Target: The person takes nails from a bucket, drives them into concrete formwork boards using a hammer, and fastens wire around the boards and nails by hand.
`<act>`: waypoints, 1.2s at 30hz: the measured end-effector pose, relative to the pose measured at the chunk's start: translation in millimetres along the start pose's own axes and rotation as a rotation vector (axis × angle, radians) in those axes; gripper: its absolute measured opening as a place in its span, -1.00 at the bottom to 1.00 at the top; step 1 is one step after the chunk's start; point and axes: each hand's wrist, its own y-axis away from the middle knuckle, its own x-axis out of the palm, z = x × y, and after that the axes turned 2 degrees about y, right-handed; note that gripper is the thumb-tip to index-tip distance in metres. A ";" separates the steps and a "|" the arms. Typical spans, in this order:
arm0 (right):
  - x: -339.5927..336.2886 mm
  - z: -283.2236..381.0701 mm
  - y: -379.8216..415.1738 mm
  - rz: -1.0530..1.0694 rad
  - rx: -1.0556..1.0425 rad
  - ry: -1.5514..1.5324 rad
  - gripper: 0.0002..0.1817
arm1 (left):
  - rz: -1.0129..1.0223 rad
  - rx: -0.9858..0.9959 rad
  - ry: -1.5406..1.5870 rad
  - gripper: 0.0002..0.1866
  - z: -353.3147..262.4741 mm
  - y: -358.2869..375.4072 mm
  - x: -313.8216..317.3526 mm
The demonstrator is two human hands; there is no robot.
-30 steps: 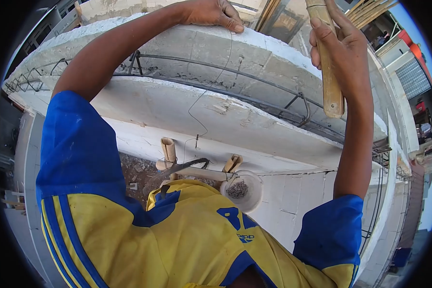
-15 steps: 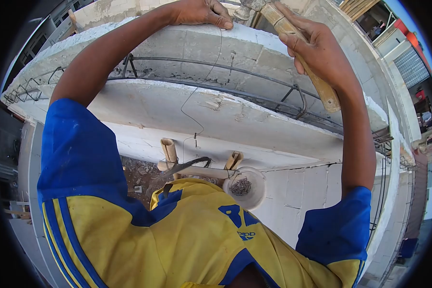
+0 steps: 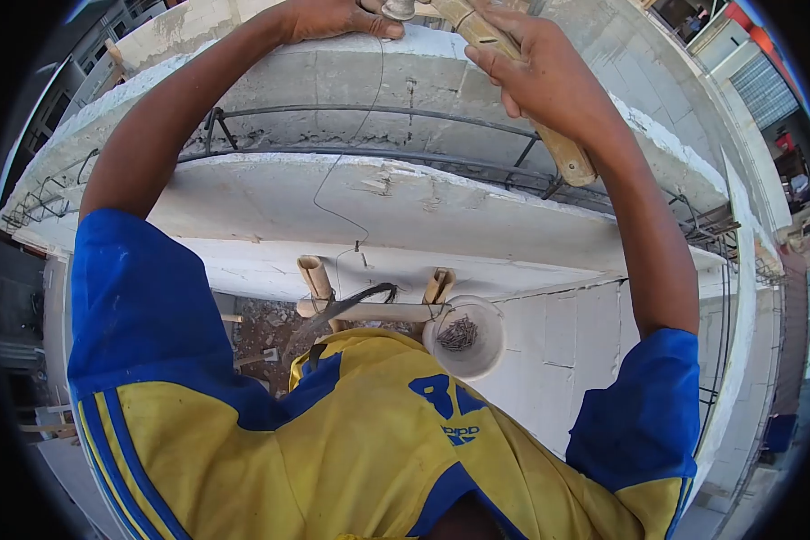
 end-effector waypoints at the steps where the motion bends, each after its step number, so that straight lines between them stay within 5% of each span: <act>1: -13.7 15.9 -5.6 0.203 0.181 -0.050 -0.46 | -0.030 0.075 -0.051 -0.62 0.1 0.6 1.3; 4: -41.0 17.2 -1.4 0.442 0.411 -0.106 -0.46 | 0.008 0.176 0.028 -0.64 22.8 -13.6 5.9; 7: -61.9 4.9 22.7 0.350 0.486 -0.231 -0.50 | 0.080 0.271 0.080 -0.60 30.8 -21.6 -0.2; 10: -69.3 -57.7 72.2 0.206 0.354 -0.386 -0.51 | 0.065 0.235 0.247 -0.53 30.5 -16.3 -1.6; 12: -80.5 -98.8 104.1 0.073 0.075 -0.162 -0.39 | 0.066 0.258 0.225 -0.56 30.0 -12.0 -12.0; 14: -104.8 -96.6 131.0 0.064 0.088 0.069 -0.38 | 0.065 0.298 0.192 -0.58 29.7 -12.2 -25.0; 18: -118.2 -80.9 171.4 0.003 0.292 0.659 -0.39 | 0.127 0.153 0.142 -0.51 29.0 -8.5 -55.5; 20: -115.5 -90.1 179.0 -0.007 0.406 0.742 -0.44 | 0.180 0.108 0.144 -0.46 9.9 -0.6 -76.8; 22: -107.1 -109.0 180.1 -0.128 0.623 0.918 -0.48 | 0.432 -0.143 0.182 -0.43 -12.0 11.8 -96.3; 26: -99.3 -158.6 180.3 -0.199 0.832 0.942 -0.52 | 0.570 -0.077 0.178 -0.53 -4.1 18.8 -108.3; 27: -97.2 -161.6 181.6 -0.188 0.840 0.946 -0.52 | 0.271 -0.456 0.728 -0.57 -14.1 29.5 -97.7; 29: -88.5 -166.1 179.0 -0.135 0.866 0.982 -0.55 | 0.466 0.114 0.475 -0.65 3.1 20.4 -104.2; 34: -68.1 -178.7 192.0 -0.108 0.889 0.961 -0.56 | 0.371 0.247 0.590 -0.71 10.8 17.3 -98.1; 36: -65.4 -186.7 198.4 -0.207 0.785 0.904 -0.53 | 0.168 0.196 0.535 -0.77 15.7 16.5 -96.8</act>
